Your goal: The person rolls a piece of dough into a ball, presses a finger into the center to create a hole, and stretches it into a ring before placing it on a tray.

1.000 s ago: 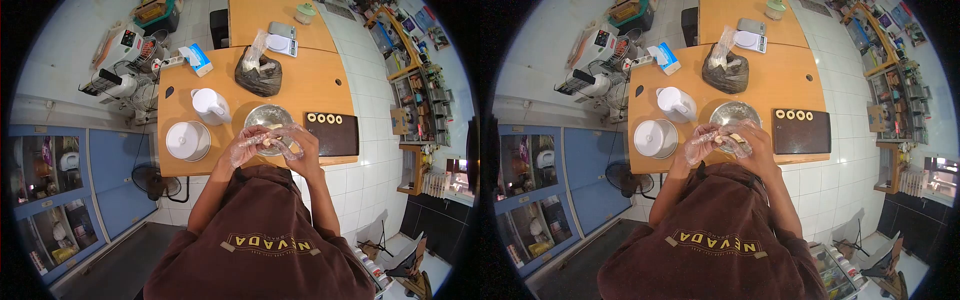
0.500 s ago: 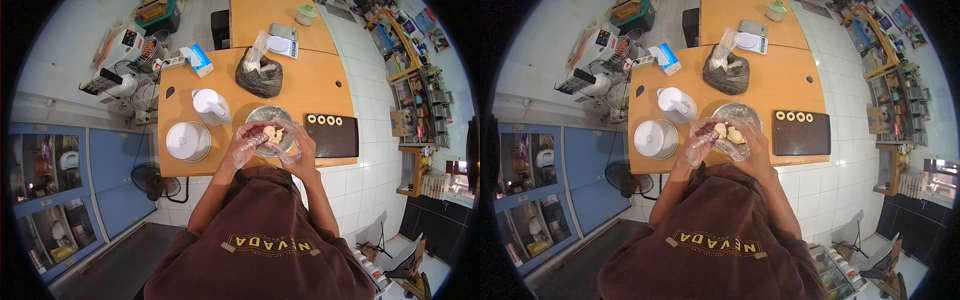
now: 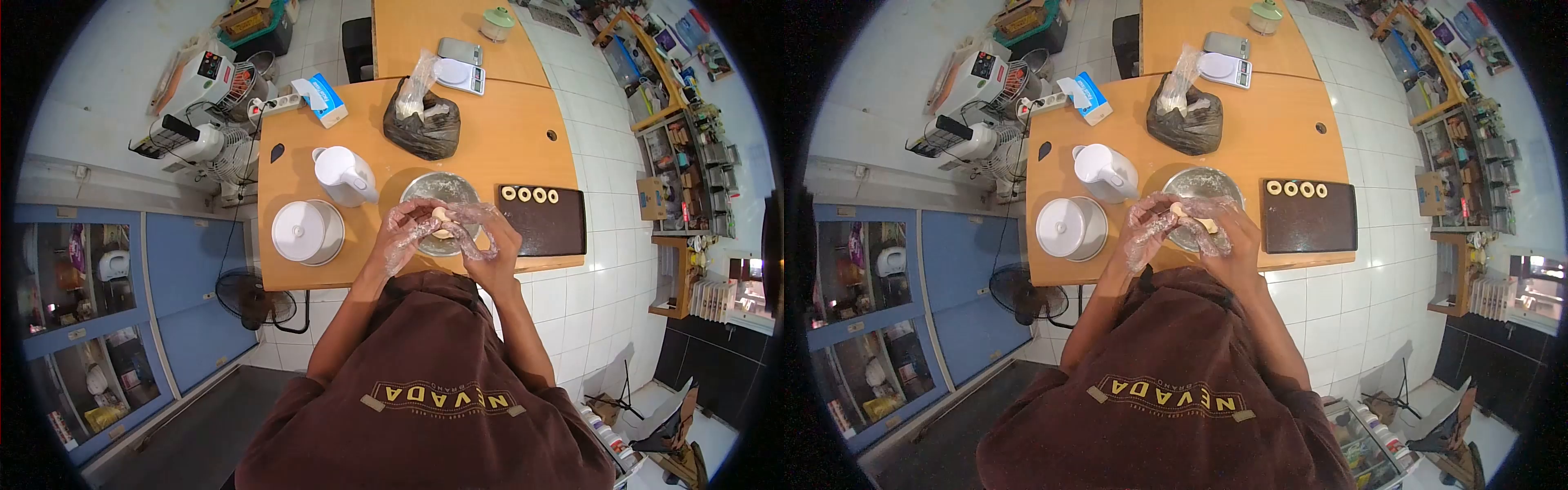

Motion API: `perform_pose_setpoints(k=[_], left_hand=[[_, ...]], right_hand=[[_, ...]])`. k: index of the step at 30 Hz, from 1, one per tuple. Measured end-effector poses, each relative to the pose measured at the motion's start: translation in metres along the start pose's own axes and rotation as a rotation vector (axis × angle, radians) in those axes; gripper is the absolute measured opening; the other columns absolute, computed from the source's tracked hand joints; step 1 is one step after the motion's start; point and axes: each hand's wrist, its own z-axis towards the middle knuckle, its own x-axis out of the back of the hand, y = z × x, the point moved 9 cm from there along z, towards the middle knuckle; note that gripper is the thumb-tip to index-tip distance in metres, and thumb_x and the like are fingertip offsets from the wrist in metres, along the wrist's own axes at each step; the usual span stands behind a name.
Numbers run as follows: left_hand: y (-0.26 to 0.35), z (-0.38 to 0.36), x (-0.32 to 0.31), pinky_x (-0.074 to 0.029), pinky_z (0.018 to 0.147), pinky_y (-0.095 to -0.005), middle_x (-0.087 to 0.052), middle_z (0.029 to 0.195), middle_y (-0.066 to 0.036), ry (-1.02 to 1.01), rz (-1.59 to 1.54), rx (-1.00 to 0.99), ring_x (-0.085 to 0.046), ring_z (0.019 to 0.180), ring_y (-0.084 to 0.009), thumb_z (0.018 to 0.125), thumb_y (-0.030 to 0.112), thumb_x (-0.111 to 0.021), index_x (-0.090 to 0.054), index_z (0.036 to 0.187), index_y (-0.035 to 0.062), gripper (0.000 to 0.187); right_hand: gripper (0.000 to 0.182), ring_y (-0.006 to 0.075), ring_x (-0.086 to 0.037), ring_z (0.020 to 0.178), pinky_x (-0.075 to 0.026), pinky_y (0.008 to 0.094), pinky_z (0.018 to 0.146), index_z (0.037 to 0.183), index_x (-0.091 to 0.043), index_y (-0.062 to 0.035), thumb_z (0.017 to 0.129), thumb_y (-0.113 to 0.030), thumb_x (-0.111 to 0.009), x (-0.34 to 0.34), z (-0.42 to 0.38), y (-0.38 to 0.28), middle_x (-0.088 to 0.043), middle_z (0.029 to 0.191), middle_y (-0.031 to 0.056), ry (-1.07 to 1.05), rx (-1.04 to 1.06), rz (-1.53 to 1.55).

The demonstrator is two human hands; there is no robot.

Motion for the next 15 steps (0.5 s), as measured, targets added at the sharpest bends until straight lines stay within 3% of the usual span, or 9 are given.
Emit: perform_pose_setpoints(k=[5,8,15], left_hand=[[0.004,0.000,-0.007,-0.054,0.103,-0.0380,-0.066,0.128,-0.013,-0.002,0.025,0.008,-0.066,0.116,-0.0210,0.100,0.019,-0.068,-0.060,0.131,-0.0025,0.039],[0.006,0.000,-0.012,-0.057,0.099,-0.0399,-0.068,0.123,-0.013,0.012,-0.015,0.044,-0.068,0.111,-0.0211,0.100,0.014,-0.067,-0.062,0.129,-0.0017,0.033],[-0.004,-0.002,0.003,-0.059,0.092,-0.0377,-0.070,0.117,-0.012,0.090,-0.102,0.099,-0.070,0.106,-0.0203,0.099,0.009,-0.068,-0.064,0.125,-0.0018,0.028]], right_hand=[[0.039,0.0312,-0.074,0.096,-0.057,0.0377,0.086,0.113,-0.073,-0.0028,0.076,0.006,-0.078,-0.002,-0.001,0.005,-0.075,0.101,0.0140,0.010,-0.058,0.012],[0.042,0.0325,-0.072,0.101,-0.056,0.0388,0.090,0.117,-0.071,-0.0023,0.077,0.001,-0.081,-0.007,0.002,0.011,-0.074,0.105,0.0149,-0.057,-0.174,0.091],[0.043,0.0367,-0.067,0.113,-0.053,0.0441,0.098,0.120,-0.072,-0.0069,0.079,-0.008,-0.084,-0.009,0.014,-0.003,-0.069,0.121,0.0170,-0.246,-0.010,0.011]])
